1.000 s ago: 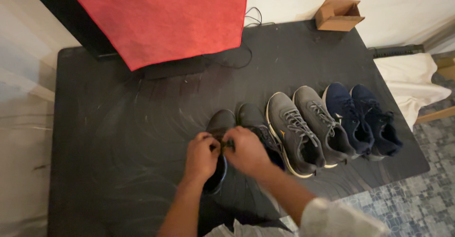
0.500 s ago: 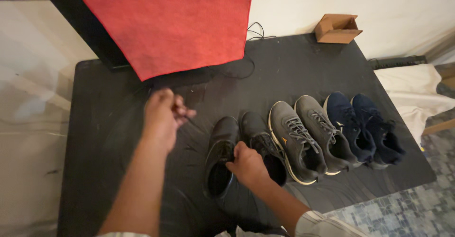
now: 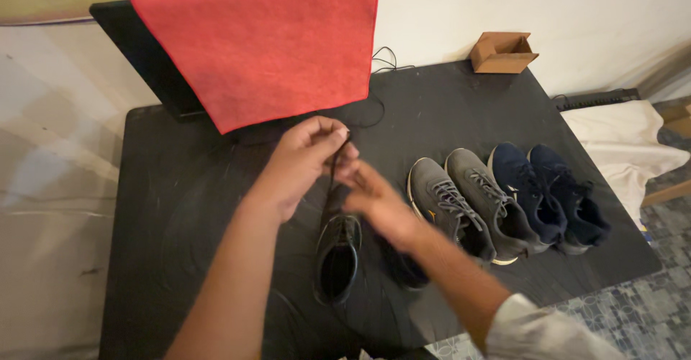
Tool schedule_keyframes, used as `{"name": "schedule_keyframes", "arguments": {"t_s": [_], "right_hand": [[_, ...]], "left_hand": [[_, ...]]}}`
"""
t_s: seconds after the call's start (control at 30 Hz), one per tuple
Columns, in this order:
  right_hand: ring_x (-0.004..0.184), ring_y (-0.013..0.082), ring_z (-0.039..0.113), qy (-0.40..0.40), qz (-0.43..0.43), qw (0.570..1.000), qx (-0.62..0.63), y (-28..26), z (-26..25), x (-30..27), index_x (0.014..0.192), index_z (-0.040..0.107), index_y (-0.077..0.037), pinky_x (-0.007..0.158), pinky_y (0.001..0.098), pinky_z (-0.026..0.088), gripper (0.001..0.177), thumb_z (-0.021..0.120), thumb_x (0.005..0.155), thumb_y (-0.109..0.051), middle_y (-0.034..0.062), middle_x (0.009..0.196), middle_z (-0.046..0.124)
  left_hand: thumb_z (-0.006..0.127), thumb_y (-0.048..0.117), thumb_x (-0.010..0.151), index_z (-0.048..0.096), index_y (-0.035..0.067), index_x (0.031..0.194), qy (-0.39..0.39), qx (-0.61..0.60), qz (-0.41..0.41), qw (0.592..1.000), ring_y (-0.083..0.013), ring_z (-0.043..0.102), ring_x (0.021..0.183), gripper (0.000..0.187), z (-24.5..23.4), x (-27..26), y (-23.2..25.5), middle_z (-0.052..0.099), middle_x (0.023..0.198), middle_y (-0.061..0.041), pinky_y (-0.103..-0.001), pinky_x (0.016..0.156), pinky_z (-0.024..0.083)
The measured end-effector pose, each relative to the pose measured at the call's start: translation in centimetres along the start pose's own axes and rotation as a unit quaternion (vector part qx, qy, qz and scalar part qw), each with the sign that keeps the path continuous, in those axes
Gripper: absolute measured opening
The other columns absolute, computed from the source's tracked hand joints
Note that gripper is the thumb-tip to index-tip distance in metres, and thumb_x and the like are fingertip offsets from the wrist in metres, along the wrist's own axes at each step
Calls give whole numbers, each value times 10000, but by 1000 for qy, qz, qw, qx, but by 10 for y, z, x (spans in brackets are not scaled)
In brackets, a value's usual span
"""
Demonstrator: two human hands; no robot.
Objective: The person removes the laces from a black shoe and then re-laces it by threading the laces through the eyelets and tying a knot. The task is performed on a dark table with other shoes nearby.
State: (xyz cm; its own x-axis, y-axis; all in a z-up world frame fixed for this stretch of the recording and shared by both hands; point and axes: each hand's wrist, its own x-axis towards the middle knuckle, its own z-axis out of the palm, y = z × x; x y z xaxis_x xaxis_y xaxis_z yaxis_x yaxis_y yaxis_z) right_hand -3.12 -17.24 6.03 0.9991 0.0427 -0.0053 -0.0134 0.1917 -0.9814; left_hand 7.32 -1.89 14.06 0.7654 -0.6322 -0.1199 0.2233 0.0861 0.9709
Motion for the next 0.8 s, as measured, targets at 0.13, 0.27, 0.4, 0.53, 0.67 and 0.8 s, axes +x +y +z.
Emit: {"name": "schedule_keyframes", "arguments": {"t_s": [0.13,0.27,0.4,0.53,0.67,0.8], "right_hand": [[918,190,570,21,69,996,43,-63,-19,4,1398,652,5,856,359,436,419,611,1063,-244,83,1035,638],[988,27,654,101,-22,982,-160,-88,-24,1,1152,742,-36,894,220,518,307,650,972,-267,-33,1054,759],[788,115,485,75,72,963,-250,-84,-30,-4,1081,796,17,714,303,407,254,735,969,-202,35,860,612],[811,58,614,3,51,960,-276,-73,-33,2,1021,764,-22,754,257,519,218,728,909,-205,-26,859,718],[770,78,594,-5,24,932,-362,-64,-29,14,992,739,-31,715,274,510,183,719,915,-196,-19,822,667],[752,87,577,-46,30,931,-361,-59,-25,33,990,712,-35,692,282,503,176,702,933,-202,1,816,662]], "left_hand": [[674,202,958,715,39,1071,42,94,101,990,-81,658,928,202,5,2,6,717,994,-14,-261,834,521],[716,215,885,756,42,1026,1,156,54,986,-60,686,906,227,-6,-7,8,767,957,25,-240,832,539],[744,199,866,793,36,960,-50,235,3,971,-86,663,806,194,-1,-15,-9,751,845,0,-261,757,530],[731,188,872,783,35,964,-23,196,-33,980,-89,644,783,186,-7,-18,-26,736,837,-2,-266,719,519],[709,203,889,791,58,1013,-45,195,-81,976,-96,623,812,208,-24,-17,-41,742,895,-8,-263,737,505],[635,251,948,748,80,1120,-2,132,-99,986,-88,691,925,268,-39,-13,-54,765,1018,7,-258,792,525]]}}
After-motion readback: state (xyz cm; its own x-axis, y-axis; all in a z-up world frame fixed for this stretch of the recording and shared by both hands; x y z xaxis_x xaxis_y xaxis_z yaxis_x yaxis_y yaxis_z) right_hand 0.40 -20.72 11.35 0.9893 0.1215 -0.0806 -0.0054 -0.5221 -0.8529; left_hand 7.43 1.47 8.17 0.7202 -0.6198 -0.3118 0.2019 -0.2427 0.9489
